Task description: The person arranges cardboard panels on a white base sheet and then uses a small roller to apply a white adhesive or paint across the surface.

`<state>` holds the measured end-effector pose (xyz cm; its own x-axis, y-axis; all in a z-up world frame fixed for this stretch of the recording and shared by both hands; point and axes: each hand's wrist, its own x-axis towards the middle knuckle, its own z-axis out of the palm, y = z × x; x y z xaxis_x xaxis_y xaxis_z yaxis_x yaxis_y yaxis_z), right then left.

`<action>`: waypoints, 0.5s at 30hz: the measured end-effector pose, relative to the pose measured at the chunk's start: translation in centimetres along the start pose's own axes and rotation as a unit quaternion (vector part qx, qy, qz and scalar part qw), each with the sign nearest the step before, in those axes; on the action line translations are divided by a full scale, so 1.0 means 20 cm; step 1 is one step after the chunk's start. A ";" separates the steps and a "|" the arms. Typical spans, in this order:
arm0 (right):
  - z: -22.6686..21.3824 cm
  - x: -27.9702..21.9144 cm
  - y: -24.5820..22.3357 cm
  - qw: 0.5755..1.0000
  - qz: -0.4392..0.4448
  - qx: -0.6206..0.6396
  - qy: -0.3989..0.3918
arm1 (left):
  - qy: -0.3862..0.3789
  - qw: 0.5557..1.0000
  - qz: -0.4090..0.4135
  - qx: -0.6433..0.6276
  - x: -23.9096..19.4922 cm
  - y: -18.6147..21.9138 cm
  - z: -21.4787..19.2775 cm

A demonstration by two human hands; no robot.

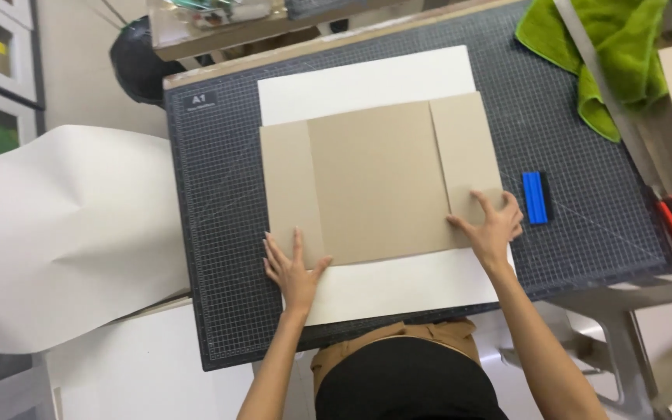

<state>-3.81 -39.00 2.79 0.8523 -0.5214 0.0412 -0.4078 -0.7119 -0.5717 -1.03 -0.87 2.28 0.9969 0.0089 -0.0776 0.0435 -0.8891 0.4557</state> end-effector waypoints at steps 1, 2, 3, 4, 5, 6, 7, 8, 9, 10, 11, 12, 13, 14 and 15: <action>0.00 -0.01 0.01 1.000 0.006 -0.004 0.003 | -0.006 1.000 0.005 -0.002 -0.01 0.00 0.00; 0.00 0.00 0.01 1.000 0.005 0.000 0.006 | -0.005 1.000 0.002 -0.007 -0.01 0.00 0.00; 0.00 0.01 0.00 1.000 0.003 0.004 0.010 | -0.005 1.000 -0.001 -0.012 0.00 0.01 -0.01; 0.00 0.02 0.00 1.000 0.004 0.003 0.012 | -0.006 1.000 0.001 -0.012 0.00 0.00 0.00; 0.01 0.02 0.00 1.000 0.008 0.016 0.014 | -0.006 1.000 -0.002 -0.011 0.00 0.00 0.00; 0.01 0.03 -0.01 0.999 0.011 0.030 0.014 | -0.006 1.000 -0.005 -0.008 0.00 -0.01 0.00; 0.01 0.03 -0.01 0.999 0.012 0.029 0.015 | -0.007 1.000 -0.004 -0.008 0.00 0.00 0.00; 0.01 0.03 -0.01 0.999 0.011 0.028 0.011 | -0.007 1.000 -0.004 -0.009 0.00 0.00 0.00; 0.00 0.03 -0.01 1.000 0.010 0.027 0.008 | -0.007 1.000 -0.004 -0.010 0.00 0.01 -0.01; 0.00 0.02 -0.01 1.000 0.010 0.028 0.008 | -0.007 1.000 -0.004 -0.009 0.00 0.01 -0.01; 0.00 0.02 -0.01 1.000 0.009 0.029 0.008 | -0.010 1.000 -0.004 -0.012 0.00 0.01 -0.01; 0.00 0.02 -0.01 1.000 0.008 0.029 0.007 | -0.013 1.000 -0.005 -0.016 0.00 0.01 -0.01; 0.00 0.01 -0.02 1.000 0.009 0.029 0.008 | -0.013 1.000 -0.004 -0.015 0.00 0.00 -0.01; -0.01 0.01 -0.02 0.999 0.009 0.031 0.008 | -0.014 1.000 -0.007 -0.016 0.00 0.00 -0.01; -0.01 0.01 -0.02 0.999 0.009 0.033 0.007 | -0.014 1.000 -0.010 -0.016 0.00 0.00 0.00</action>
<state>-3.51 -38.88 3.21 0.8395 -0.5417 0.0417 -0.4007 -0.6692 -0.6258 -1.05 -0.91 2.38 0.9937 0.0126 -0.1112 0.0651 -0.8733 0.4827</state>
